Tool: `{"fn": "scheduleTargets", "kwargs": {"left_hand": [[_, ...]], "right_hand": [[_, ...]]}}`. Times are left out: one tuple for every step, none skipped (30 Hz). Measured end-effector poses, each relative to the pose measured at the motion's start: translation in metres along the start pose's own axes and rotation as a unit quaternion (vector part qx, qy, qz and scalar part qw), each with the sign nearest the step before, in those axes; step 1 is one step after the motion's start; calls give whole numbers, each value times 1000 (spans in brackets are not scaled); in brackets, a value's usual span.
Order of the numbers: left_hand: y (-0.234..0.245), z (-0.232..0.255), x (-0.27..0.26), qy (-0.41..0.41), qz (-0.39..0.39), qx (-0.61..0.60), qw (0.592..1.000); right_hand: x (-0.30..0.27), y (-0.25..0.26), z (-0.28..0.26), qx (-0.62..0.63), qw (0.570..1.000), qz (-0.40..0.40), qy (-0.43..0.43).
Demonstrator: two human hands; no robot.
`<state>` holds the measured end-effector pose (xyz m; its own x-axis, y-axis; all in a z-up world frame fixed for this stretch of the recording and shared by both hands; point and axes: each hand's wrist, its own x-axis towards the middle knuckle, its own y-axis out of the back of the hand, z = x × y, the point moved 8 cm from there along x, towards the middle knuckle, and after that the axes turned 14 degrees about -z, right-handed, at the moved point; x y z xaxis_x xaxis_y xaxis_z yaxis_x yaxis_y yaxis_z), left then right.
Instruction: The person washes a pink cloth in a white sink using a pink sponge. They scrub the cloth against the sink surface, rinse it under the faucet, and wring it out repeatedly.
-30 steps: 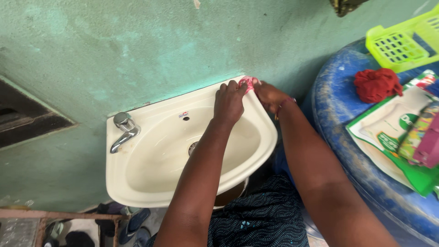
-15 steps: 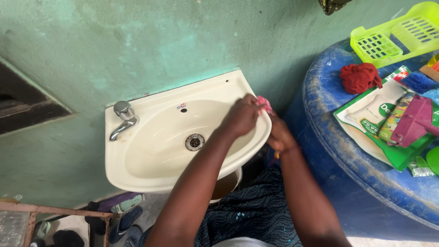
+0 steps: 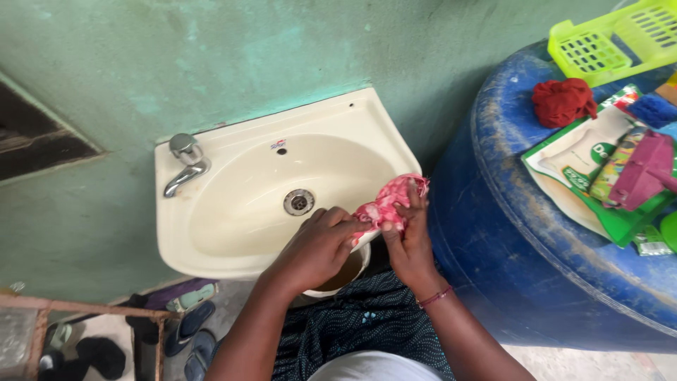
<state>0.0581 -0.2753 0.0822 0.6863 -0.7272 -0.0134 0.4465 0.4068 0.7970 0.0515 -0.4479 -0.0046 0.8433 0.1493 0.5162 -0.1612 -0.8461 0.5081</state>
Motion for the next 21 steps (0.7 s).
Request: {"fn": "scheduleTargets", "kwargs": {"left_hand": [[2, 2, -10, -6, 9, 1, 1000], [4, 1, -20, 9, 14, 9, 1000], [6, -1, -28, 24, 18, 19, 999], [8, -3, -37, 39, 22, 29, 999], [9, -8, -44, 58, 17, 36, 998], [11, -14, -54, 77, 11, 42, 996], [14, -22, -62, 95, 7, 50, 994], [19, -28, -74, 102, 21, 46, 994], [24, -35, -88, 110, 36, 42, 992], [30, -43, -102, 117, 51, 38, 991], [39, -51, -116, 128, 81, 45, 987], [48, -60, -128, 139, 110, 52, 983], [54, -66, -141, 152, 138, 59, 977], [56, -71, -153, 171, 154, 63, 971], [60, -75, -165, 190, 171, 68, 964], [64, -78, -175, 208, 188, 74, 957], [63, -78, -178, 201, 197, 74, 957], [60, -79, -177, 195, 207, 74, 956], [58, -80, -174, 187, 216, 74, 955], [53, -82, -164, 173, 211, 61, 960], [44, -82, -152, 161, 204, 44, 965]], "right_hand": [[7, 4, -24, -78, 997, -21, 7], [14, 6, -46, -156, 987, -42, 15], [21, 7, -65, -233, 970, -61, 23], [28, 5, -80, -215, 972, -84, 33], [34, 2, -94, -198, 973, -108, 40], [39, -3, -107, -181, 973, -132, 48], [43, -11, -111, -153, 972, -180, 16], [46, -23, -114, -124, 966, -228, -16], [46, -37, -116, -95, 955, -276, -47], [52, -53, -128, -106, 947, -303, -8], [57, -70, -139, -115, 936, -330, 34], [60, -91, -143, -105, 923, -369, 18], [62, -112, -146, -94, 908, -409, 1], [65, -125, -154, -83, 910, -407, 9], [69, -136, -161, -73, 912, -403, 17], [72, -143, -164, -62, 914, -400, 26], [74, -149, -161, 9, 910, -415, 8], [76, -153, -157, 80, 900, -429, -11], [79, -157, -153, 150, 885, -440, -29], [82, -157, -140, 195, 879, -426, -88], [79, -153, -125, 238, 867, -410, -152]]}}
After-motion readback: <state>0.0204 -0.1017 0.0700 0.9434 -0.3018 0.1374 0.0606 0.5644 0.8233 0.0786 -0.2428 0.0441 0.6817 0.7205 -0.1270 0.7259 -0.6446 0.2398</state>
